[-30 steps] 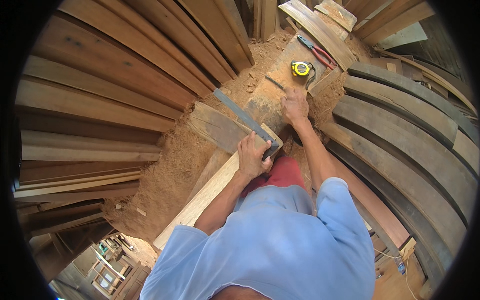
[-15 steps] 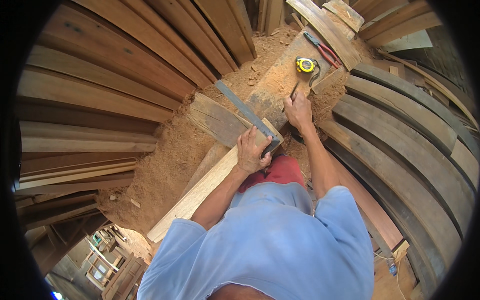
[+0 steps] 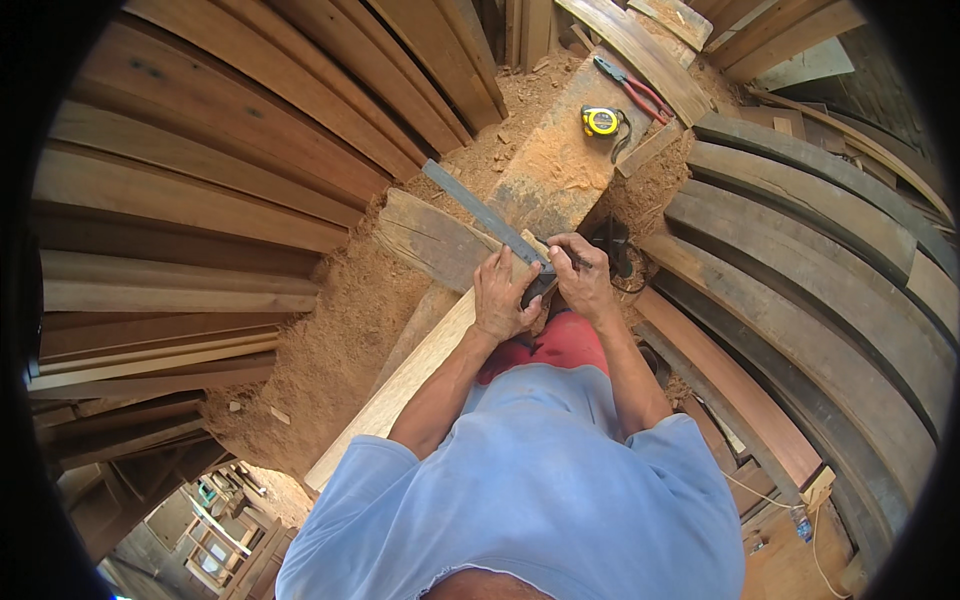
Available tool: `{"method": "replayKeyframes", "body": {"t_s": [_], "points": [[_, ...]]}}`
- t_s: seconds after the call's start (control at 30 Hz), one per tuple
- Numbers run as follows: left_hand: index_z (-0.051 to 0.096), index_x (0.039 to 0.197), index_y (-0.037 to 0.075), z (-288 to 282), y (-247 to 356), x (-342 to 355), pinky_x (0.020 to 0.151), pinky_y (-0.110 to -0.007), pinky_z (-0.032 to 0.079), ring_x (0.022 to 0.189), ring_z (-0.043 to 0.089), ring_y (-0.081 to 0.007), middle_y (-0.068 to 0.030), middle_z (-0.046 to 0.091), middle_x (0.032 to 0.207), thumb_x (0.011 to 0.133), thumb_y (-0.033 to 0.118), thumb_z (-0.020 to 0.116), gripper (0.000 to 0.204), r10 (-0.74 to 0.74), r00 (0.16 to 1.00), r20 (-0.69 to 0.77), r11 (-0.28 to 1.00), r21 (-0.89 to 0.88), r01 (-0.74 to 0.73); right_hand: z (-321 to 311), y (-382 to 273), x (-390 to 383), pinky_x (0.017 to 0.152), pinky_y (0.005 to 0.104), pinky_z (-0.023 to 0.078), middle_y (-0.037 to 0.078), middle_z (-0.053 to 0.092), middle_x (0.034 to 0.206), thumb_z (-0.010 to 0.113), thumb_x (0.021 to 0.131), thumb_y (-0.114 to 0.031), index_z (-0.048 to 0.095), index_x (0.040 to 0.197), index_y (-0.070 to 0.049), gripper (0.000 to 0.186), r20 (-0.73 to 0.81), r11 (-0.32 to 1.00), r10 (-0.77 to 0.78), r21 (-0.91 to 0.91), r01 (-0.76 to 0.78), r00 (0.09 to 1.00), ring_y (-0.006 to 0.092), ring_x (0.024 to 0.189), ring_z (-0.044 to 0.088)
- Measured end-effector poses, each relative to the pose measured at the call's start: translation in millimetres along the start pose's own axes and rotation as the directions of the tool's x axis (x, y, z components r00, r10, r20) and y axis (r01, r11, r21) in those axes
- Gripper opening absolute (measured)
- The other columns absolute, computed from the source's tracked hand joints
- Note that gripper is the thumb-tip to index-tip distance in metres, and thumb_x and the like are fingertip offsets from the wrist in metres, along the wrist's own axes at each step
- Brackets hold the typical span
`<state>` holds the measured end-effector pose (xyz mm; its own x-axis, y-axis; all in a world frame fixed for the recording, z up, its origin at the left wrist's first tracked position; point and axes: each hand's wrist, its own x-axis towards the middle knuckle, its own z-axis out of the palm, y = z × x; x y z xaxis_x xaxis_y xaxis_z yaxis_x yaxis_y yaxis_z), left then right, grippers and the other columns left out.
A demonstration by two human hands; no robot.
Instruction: The person selects a long wooden plank from a stack and places it on a workbench. They measure the plank with a tape measure and mark it with a pencil. Using a circular saw, the person cuts the plank at the marked line. They then use a square ruler to check the cut and measure the resulting piece before placing it aside.
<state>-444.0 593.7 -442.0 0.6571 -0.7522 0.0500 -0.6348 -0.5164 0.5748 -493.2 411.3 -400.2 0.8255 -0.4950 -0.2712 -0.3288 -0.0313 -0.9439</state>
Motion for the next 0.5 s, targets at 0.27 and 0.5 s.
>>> {"method": "replayKeyframes", "body": {"t_s": [0.27, 0.5], "points": [[0.067, 0.129, 0.020, 1.1, 1.3, 0.9, 0.105, -0.055, 0.034, 0.131, 0.042, -0.0428, -0.0299, 0.044, 0.145, 0.064, 0.028, 0.082, 0.067, -0.045, 0.999, 0.002, 0.999, -0.016, 0.045, 0.3, 5.5, 2.0, 0.078, 0.0330, 0.053, 0.017, 0.072, 0.098, 0.062, 0.094, -0.020, 0.071, 0.108, 0.006, 0.031, 0.031, 0.996, -0.059, -0.066, 0.061, 0.998, 0.0222, 0.086, 0.068], [0.067, 0.129, 0.021, -0.3, 3.4, 2.6, 0.105, -0.054, 0.034, 0.130, 0.042, -0.0421, -0.0285, 0.044, 0.145, 0.064, 0.029, 0.082, 0.068, -0.060, 0.998, 0.013, 0.998, 0.008, 0.060, 2.4, -1.3, 4.1, 0.084, 0.0338, 0.052, 0.018, 0.073, 0.104, 0.065, 0.094, -0.020, 0.072, 0.112, 0.005, 0.031, 0.055, 0.973, -0.166, -0.155, 0.172, 0.985, 0.0227, 0.095, 0.068]]}}
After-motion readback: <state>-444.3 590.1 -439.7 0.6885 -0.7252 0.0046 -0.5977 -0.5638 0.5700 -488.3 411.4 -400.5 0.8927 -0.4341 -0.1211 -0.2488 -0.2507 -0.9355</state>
